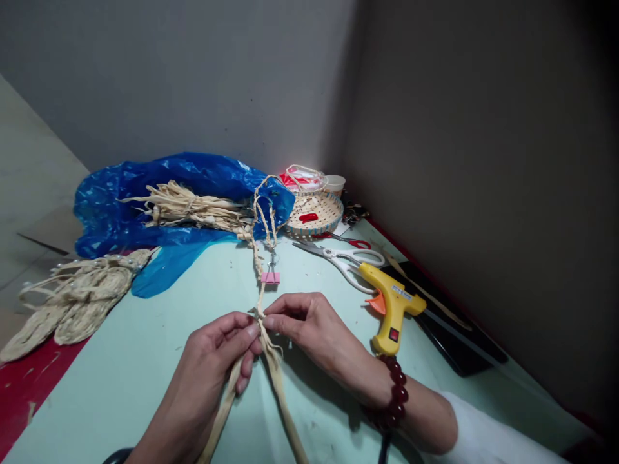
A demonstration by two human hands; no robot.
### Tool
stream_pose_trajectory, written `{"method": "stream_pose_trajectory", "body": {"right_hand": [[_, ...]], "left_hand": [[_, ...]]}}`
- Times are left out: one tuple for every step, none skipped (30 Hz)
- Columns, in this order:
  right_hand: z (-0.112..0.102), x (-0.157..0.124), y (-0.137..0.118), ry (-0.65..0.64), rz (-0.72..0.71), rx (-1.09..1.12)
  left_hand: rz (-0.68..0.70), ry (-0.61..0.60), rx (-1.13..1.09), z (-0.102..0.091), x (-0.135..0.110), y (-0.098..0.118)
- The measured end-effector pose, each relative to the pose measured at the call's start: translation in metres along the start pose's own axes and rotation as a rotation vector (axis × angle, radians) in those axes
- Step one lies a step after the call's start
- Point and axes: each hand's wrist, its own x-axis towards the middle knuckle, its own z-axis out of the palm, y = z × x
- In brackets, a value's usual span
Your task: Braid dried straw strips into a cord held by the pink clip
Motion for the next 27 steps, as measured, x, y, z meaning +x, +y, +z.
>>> {"method": "stream_pose_trajectory", "body": {"right_hand": [[0.000,0.000,-0.002,-0.004,0.006,0.004],[0.000,0.000,-0.003,-0.006,0.010,0.005],[0.000,-0.001,-0.004,-0.005,0.011,0.006],[0.000,-0.001,-0.004,-0.004,0.010,0.006],[0.001,-0.002,-0.004,-0.004,0.010,0.010],[0.001,-0.002,-0.004,-0.006,0.014,0.017],[0.001,-0.002,-0.004,-0.004,0.019,0.028],[0.001,-0.002,-0.004,-0.002,0.025,0.041],[0.001,-0.002,-0.004,-0.003,0.029,0.053],[0.001,-0.002,-0.004,-0.002,0.034,0.063],[0.001,-0.002,-0.004,0.001,0.035,0.069],[0.001,-0.002,-0.004,0.003,0.037,0.073],[0.001,-0.002,-0.004,0.003,0.039,0.080],[0.001,-0.001,-0.004,0.004,0.043,0.088],[0.000,-0.001,-0.004,0.005,0.049,0.097],[0.000,-0.001,-0.004,0.005,0.051,0.108],[0.000,-0.001,-0.004,0.004,0.052,0.115],[0.000,-0.001,-0.004,0.003,0.050,0.116],[0.000,-0.001,-0.004,0.000,0.045,0.109],[0.000,-0.001,-0.005,0.000,0.039,0.095],[0.000,-0.002,-0.005,0.000,0.034,0.073],[0.000,-0.002,-0.006,0.003,0.029,0.044],[0.000,-0.002,-0.006,0.007,0.024,0.012],[0.000,-0.003,-0.007,0.009,0.019,-0.017],[-0.001,-0.003,-0.007,0.011,0.013,-0.046],[-0.001,-0.003,-0.008,0.011,0.004,-0.072],[-0.001,-0.003,-0.008,0.010,-0.008,-0.096]], "left_hand": [[-0.018,-0.012,-0.036,0.000,0.000,0.001],[-0.036,-0.023,-0.071,-0.001,0.000,0.001],[-0.050,-0.036,-0.100,-0.002,0.000,0.001],[-0.060,-0.051,-0.121,-0.003,0.001,0.000],[-0.067,-0.067,-0.136,-0.005,0.001,0.000],[-0.071,-0.082,-0.147,-0.006,0.002,-0.001],[-0.079,-0.096,-0.154,-0.008,0.003,-0.002],[-0.091,-0.109,-0.162,-0.009,0.003,-0.002],[-0.104,-0.122,-0.178,-0.009,0.004,-0.002],[-0.119,-0.140,-0.205,-0.010,0.004,-0.002],[-0.137,-0.162,-0.240,-0.010,0.003,-0.001],[-0.155,-0.185,-0.276,-0.009,0.003,0.000],[-0.172,-0.206,-0.310,-0.009,0.002,0.002],[-0.188,-0.223,-0.334,-0.008,0.001,0.003],[-0.204,-0.235,-0.345,-0.007,0.000,0.005],[-0.218,-0.244,-0.347,-0.007,0.000,0.006],[-0.225,-0.250,-0.343,-0.006,-0.001,0.007],[-0.231,-0.254,-0.340,-0.006,-0.001,0.008],[-0.238,-0.254,-0.339,-0.006,-0.001,0.008],[-0.242,-0.250,-0.339,-0.006,-0.001,0.008],[-0.244,-0.245,-0.340,-0.006,-0.002,0.008],[-0.246,-0.241,-0.337,-0.006,-0.002,0.008],[-0.247,-0.236,-0.334,-0.006,-0.002,0.007],[-0.248,-0.234,-0.329,-0.006,-0.002,0.006],[-0.247,-0.233,-0.321,-0.006,-0.002,0.006],[-0.247,-0.233,-0.314,-0.007,-0.002,0.005],[-0.246,-0.236,-0.312,-0.007,-0.002,0.004]]}}
